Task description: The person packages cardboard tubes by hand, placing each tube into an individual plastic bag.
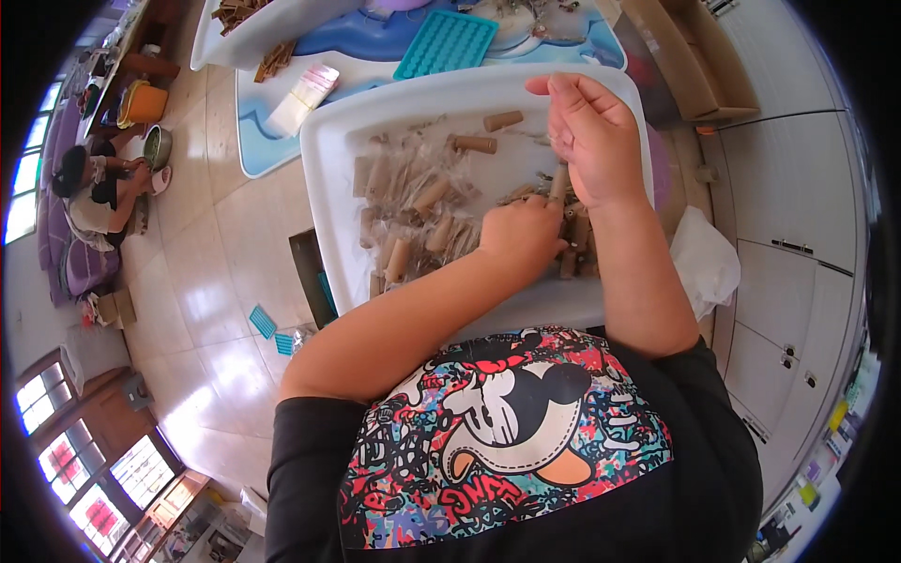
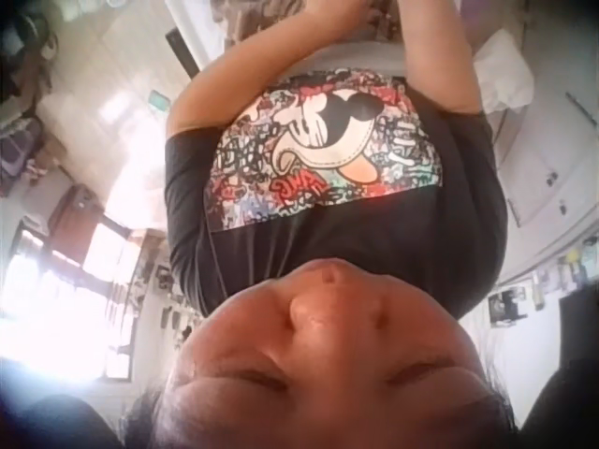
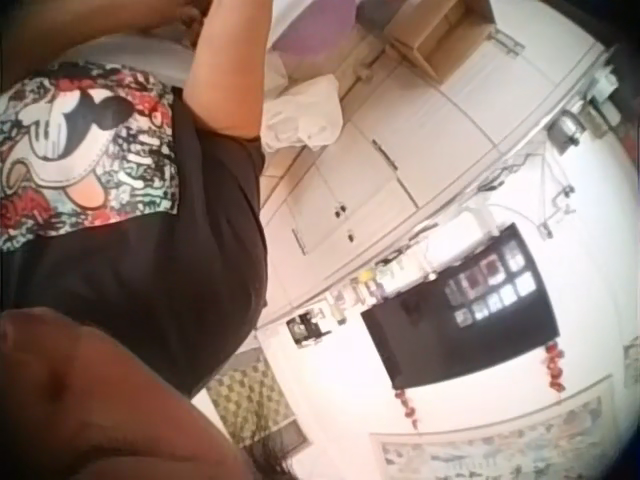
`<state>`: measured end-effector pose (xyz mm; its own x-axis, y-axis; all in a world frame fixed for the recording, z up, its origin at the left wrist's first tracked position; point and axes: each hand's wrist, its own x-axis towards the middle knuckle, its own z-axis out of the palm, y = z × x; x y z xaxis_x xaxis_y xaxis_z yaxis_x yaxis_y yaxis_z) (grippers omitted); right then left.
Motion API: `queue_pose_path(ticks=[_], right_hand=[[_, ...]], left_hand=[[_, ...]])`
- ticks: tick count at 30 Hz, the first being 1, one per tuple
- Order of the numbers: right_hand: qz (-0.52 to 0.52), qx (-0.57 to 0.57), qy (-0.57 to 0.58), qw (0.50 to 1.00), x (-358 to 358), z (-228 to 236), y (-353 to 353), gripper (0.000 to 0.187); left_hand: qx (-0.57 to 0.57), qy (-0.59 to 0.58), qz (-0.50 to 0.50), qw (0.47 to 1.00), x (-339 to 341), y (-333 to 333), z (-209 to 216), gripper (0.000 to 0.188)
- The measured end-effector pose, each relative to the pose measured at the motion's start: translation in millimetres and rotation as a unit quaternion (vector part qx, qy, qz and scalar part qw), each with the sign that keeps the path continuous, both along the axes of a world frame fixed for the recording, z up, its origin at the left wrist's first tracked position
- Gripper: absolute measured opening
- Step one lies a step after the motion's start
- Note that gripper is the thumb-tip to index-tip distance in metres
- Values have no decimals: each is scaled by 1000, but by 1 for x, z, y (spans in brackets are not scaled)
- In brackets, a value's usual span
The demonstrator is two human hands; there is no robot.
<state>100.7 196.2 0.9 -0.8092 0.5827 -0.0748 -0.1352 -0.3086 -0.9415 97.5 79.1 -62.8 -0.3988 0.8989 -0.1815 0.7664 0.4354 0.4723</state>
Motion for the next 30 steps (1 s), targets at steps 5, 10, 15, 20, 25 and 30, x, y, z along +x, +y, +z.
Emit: queue_pose_path(ticks=[5,10,15,20,25,30], right_hand=[[5,-13,12,1000,2,-3,6,23],[91,108,-72,987,4,-4,7,21],[242,111,-84,960,3,-14,-2,22],[240,24,-94,966,3,-8,-15,18],[183,-108,-92,973,1,-8,-20,15],[117,-189,-55,973,2,-15,-15,16]], left_hand=[[53,-241,70,967,-24,-5,4,21],[73,-513,199,832,-63,-27,44,16],[195,-607,231,735,-79,-49,57,19],[200,-596,269,730,-88,-59,58,33],[318,-599,226,699,-80,-62,42,44],[296,-640,155,692,-75,-63,40,51]])
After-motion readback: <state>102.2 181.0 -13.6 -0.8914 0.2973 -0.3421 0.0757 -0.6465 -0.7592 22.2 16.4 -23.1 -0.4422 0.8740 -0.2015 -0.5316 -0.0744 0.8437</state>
